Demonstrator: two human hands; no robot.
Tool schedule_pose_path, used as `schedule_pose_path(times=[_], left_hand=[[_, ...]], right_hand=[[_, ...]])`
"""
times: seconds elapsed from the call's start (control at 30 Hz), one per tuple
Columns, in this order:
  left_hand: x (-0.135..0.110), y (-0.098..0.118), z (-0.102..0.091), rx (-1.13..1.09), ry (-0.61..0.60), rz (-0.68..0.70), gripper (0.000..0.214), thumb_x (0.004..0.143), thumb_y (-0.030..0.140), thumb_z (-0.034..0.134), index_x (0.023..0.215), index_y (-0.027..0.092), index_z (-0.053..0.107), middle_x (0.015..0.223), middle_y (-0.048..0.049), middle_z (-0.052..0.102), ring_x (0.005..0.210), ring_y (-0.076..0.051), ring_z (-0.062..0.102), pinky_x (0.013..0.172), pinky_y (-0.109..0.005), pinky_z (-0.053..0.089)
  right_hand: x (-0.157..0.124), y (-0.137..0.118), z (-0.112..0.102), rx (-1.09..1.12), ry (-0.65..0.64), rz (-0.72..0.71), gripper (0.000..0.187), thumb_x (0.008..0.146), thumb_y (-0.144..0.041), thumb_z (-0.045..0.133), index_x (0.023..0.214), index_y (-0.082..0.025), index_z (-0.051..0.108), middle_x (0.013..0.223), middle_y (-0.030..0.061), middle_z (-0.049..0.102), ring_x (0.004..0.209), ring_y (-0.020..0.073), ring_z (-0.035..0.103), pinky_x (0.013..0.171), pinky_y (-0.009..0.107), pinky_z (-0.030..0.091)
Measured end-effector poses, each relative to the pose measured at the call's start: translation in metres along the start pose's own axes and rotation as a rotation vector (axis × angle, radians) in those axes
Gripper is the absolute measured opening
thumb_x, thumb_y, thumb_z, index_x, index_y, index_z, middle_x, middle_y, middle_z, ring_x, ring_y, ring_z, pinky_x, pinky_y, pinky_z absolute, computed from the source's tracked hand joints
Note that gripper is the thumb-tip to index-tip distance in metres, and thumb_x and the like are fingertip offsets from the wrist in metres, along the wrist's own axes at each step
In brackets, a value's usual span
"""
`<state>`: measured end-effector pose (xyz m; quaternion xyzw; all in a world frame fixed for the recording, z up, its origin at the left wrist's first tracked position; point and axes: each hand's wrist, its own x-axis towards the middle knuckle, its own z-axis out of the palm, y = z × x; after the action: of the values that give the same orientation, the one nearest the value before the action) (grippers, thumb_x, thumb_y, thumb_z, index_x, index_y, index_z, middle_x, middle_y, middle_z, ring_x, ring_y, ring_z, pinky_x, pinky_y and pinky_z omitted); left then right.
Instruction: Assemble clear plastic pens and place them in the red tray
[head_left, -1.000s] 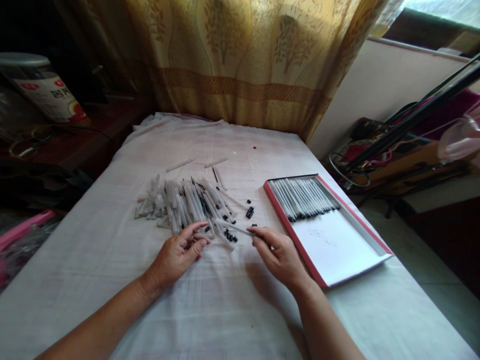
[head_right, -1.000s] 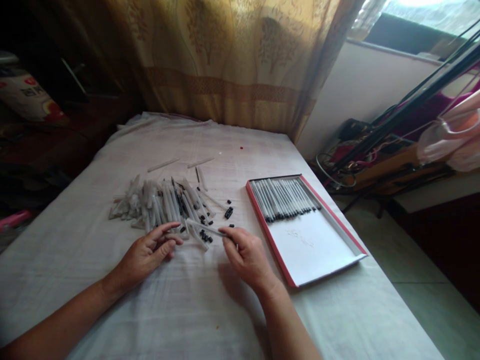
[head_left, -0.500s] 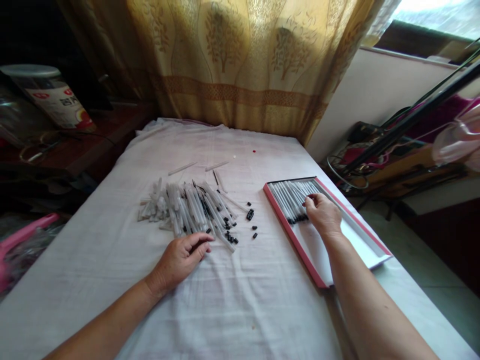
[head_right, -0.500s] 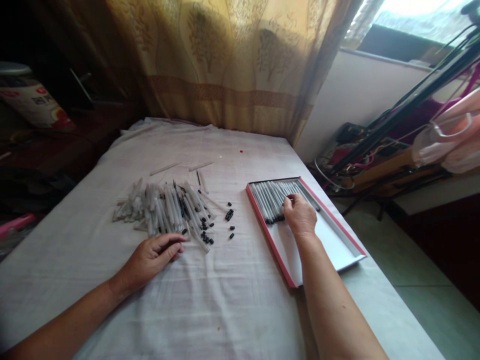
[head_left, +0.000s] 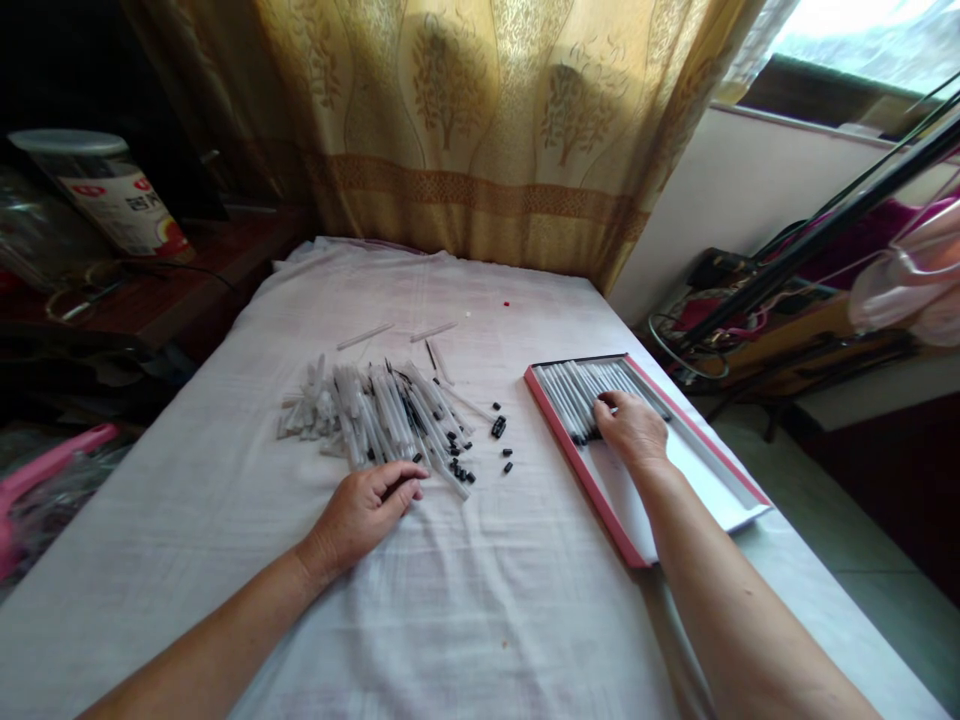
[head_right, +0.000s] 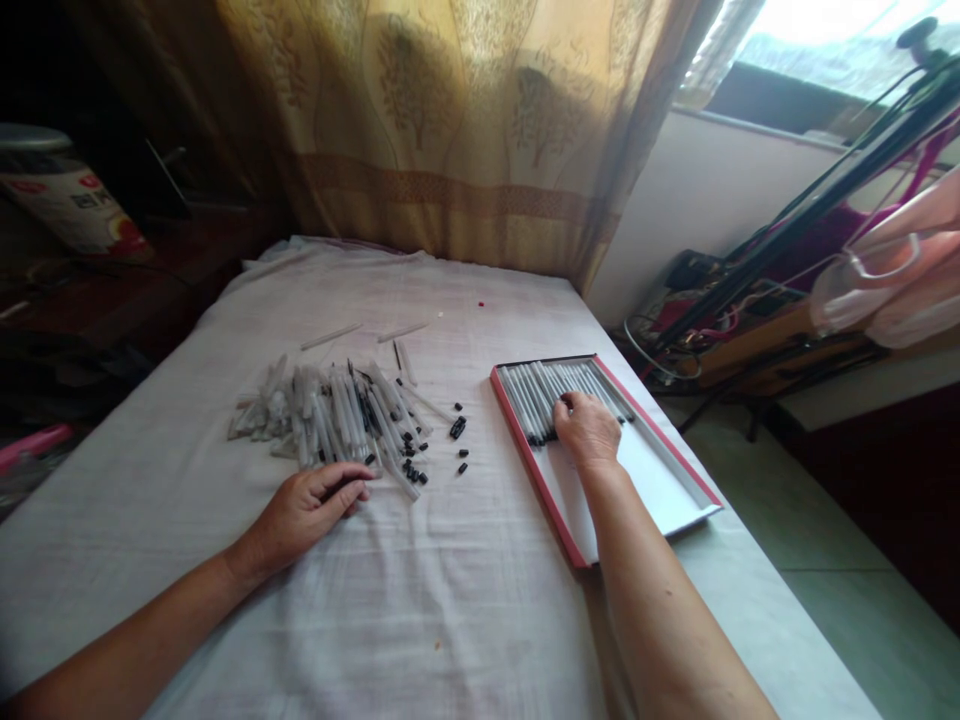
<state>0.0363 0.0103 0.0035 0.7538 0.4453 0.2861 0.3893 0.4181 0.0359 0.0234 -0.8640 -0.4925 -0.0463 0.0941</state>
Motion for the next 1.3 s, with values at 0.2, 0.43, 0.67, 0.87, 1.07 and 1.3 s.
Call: schedule_pose_path(times=[0.2,0.43,0.67,0.87,1.07,1.3], left_hand=[[0.000,-0.002,0.002,0.001,0.001,0.003,0.028,0.088,0.035,0.051,0.099,0.020,0.071,0.073,-0.0011,0.073,0.059,-0.013,0.065,0.058,-0.020,0.050],[0.001,-0.004,0.004,-0.008,0.016,0.003,0.029,0.087,0.036,0.050,0.098,0.020,0.071,0.073,-0.0015,0.073,0.059,-0.014,0.065,0.058,-0.022,0.050],[0.001,-0.004,0.004,-0.006,0.023,0.018,0.028,0.087,0.034,0.051,0.098,0.019,0.071,0.074,-0.0019,0.073,0.059,-0.014,0.066,0.058,-0.022,0.051],[0.001,-0.004,0.004,0.030,0.017,0.060,0.026,0.089,0.032,0.050,0.098,0.019,0.071,0.073,-0.0013,0.073,0.061,-0.014,0.067,0.059,-0.021,0.051],[-0.012,0.002,-0.002,0.331,0.309,0.491,0.020,0.093,0.026,0.054,0.106,0.021,0.068,0.097,-0.0063,0.073,0.090,-0.017,0.068,0.083,-0.028,0.054],[-0.019,0.004,-0.018,0.742,0.399,0.562,0.024,0.096,0.029,0.051,0.116,0.021,0.063,0.103,-0.0085,0.071,0.095,-0.023,0.065,0.094,-0.043,0.046]], right_hand=[[-0.009,-0.017,-0.017,-0.027,0.104,-0.095,0.032,0.090,-0.030,0.051,0.110,-0.018,0.073,0.108,0.0127,0.069,0.091,0.0267,0.065,0.069,0.033,0.044],[-0.046,-0.092,-0.020,0.118,0.064,-0.469,0.024,0.091,-0.031,0.054,0.097,-0.024,0.076,0.104,0.0066,0.070,0.093,0.0214,0.062,0.076,0.029,0.044],[-0.060,-0.131,0.001,-0.018,-0.095,-0.553,0.023,0.089,-0.030,0.056,0.093,-0.019,0.075,0.107,0.0124,0.068,0.101,0.0252,0.058,0.083,0.032,0.043],[-0.070,-0.120,-0.006,0.179,-0.023,-0.408,0.023,0.092,-0.028,0.052,0.097,-0.019,0.073,0.097,0.0095,0.072,0.090,0.0226,0.065,0.078,0.030,0.045],[-0.114,-0.110,-0.012,0.755,0.095,-0.535,0.018,0.090,-0.028,0.056,0.094,-0.021,0.073,0.086,0.0046,0.073,0.073,0.0162,0.067,0.071,0.025,0.049],[-0.148,-0.128,-0.018,0.998,-0.127,-0.711,0.017,0.089,-0.026,0.057,0.092,-0.021,0.073,0.082,0.0039,0.073,0.074,0.0158,0.067,0.070,0.025,0.051]])
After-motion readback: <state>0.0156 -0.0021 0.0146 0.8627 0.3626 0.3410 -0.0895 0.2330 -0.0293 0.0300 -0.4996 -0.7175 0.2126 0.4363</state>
